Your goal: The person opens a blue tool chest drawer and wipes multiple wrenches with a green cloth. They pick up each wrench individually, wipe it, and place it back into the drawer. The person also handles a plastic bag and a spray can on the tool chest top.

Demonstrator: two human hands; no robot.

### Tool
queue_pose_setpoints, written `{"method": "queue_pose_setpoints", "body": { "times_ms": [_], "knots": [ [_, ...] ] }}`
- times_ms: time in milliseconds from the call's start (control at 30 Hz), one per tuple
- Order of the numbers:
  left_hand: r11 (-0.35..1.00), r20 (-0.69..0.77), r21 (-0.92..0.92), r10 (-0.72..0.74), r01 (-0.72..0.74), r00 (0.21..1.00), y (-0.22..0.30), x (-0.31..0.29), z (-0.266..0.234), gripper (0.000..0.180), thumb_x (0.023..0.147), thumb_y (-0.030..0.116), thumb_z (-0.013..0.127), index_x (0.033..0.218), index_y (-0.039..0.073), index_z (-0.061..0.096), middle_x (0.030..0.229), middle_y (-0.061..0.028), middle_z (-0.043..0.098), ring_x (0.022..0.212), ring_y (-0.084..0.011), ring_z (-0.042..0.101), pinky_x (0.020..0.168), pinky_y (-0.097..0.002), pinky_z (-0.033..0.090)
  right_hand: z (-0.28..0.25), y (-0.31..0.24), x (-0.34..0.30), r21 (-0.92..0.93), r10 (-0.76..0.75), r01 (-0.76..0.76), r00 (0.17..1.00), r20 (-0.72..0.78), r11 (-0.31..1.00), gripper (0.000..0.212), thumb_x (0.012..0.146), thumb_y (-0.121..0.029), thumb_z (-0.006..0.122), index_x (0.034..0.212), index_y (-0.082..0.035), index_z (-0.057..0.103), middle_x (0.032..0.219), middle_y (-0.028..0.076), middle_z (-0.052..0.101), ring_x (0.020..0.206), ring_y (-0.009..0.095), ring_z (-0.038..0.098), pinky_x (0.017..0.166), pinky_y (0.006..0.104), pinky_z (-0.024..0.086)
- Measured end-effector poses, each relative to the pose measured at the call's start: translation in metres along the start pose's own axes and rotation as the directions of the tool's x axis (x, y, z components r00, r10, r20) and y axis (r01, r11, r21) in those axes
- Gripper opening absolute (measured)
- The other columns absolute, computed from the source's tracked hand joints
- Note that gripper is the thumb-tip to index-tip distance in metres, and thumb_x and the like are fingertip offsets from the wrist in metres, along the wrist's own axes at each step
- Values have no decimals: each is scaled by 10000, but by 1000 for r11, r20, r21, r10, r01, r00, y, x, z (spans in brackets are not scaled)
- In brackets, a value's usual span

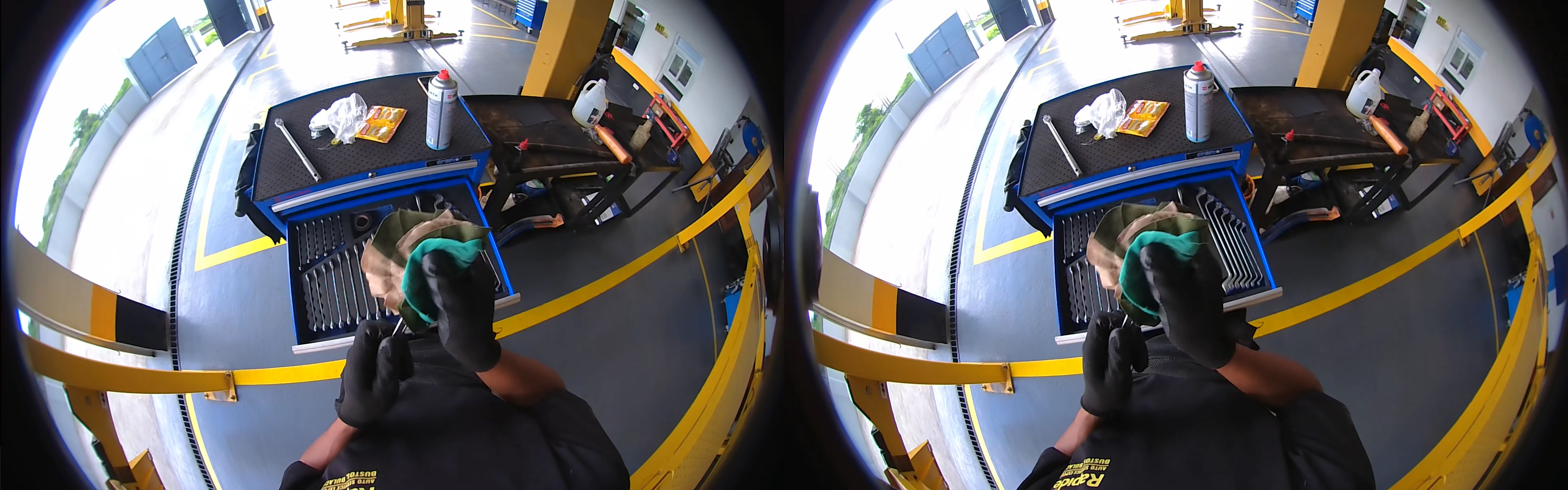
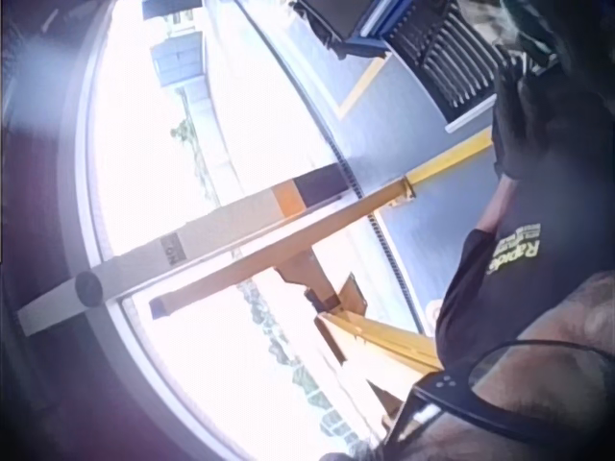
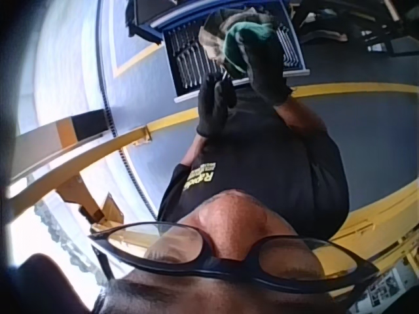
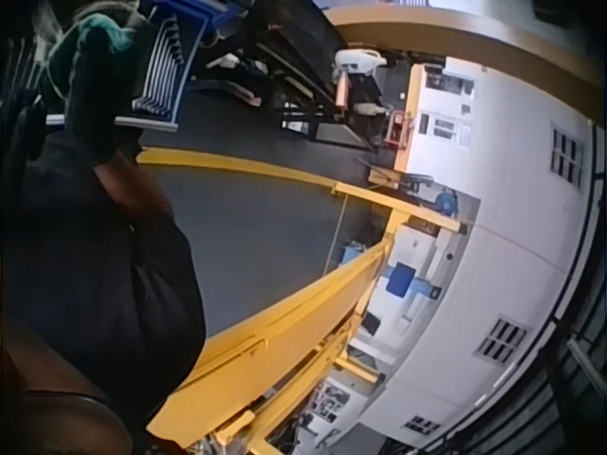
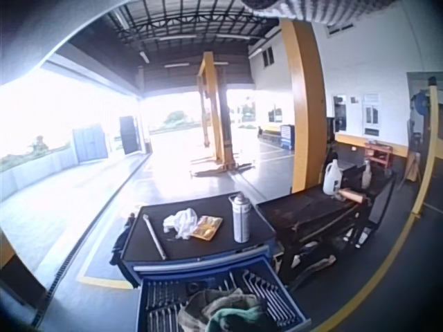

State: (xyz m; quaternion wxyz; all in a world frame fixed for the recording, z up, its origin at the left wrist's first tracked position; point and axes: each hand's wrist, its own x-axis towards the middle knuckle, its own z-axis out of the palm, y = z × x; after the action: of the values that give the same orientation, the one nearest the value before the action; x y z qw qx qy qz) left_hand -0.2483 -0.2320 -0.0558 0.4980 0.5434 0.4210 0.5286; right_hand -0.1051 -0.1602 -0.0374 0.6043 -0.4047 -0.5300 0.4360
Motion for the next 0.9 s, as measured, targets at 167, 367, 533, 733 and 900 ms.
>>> {"method": "queue_pose_setpoints", "body": {
  "times_ms": [167, 367, 533, 733, 900],
  "knots": [
    [997, 61, 26, -76, 75, 995, 2, 3, -1, 115, 1031, 132, 481, 1040, 17, 493, 761, -36, 551, 640, -105, 527, 606, -265, 428, 4, -5, -2, -139, -104, 110, 993, 49, 984, 289, 941, -174, 669, 1169, -11, 600, 980, 85, 648, 885, 193, 653, 752, 320, 523],
    [992, 190, 108, 38, -59, 981, 21, 9, 5, 112, 1024, 131, 494, 1028, 20, 513, 695, -1, 537, 612, -82, 494, 600, -261, 414, -16, 6, 6, -405, -300, 277, 954, 8, 871, 381, 948, -121, 655, 1301, -11, 562, 1098, 92, 623, 947, 181, 629, 775, 330, 519],
    [984, 94, 122, 122, -133, 988, 20, 13, 6, 85, 1011, 98, 498, 1036, 26, 538, 747, -21, 577, 642, -101, 544, 613, -280, 437, -5, 3, -14, -121, -59, 59, 998, 2, 991, 244, 997, -118, 586, 1213, -5, 601, 1082, 56, 622, 958, 108, 625, 798, 260, 515],
    [987, 144, 106, 108, -123, 984, 6, 9, 4, 129, 1012, 134, 517, 1046, 15, 554, 782, -19, 573, 644, -89, 536, 593, -267, 427, -11, -5, -4, -374, -276, 279, 959, 62, 884, 264, 961, -140, 642, 1188, -10, 608, 1006, 102, 641, 882, 200, 652, 742, 293, 528],
    [997, 13, 51, 61, -62, 998, 0, 10, -2, 68, 989, 73, 530, 989, 6, 541, 781, -76, 545, 660, -148, 530, 613, -301, 423, -3, -9, -3, -2, 126, -127, 982, 140, 992, 343, 909, -89, 696, 1234, -28, 603, 1133, 130, 616, 934, 201, 656, 797, 301, 542]
  ]
}}
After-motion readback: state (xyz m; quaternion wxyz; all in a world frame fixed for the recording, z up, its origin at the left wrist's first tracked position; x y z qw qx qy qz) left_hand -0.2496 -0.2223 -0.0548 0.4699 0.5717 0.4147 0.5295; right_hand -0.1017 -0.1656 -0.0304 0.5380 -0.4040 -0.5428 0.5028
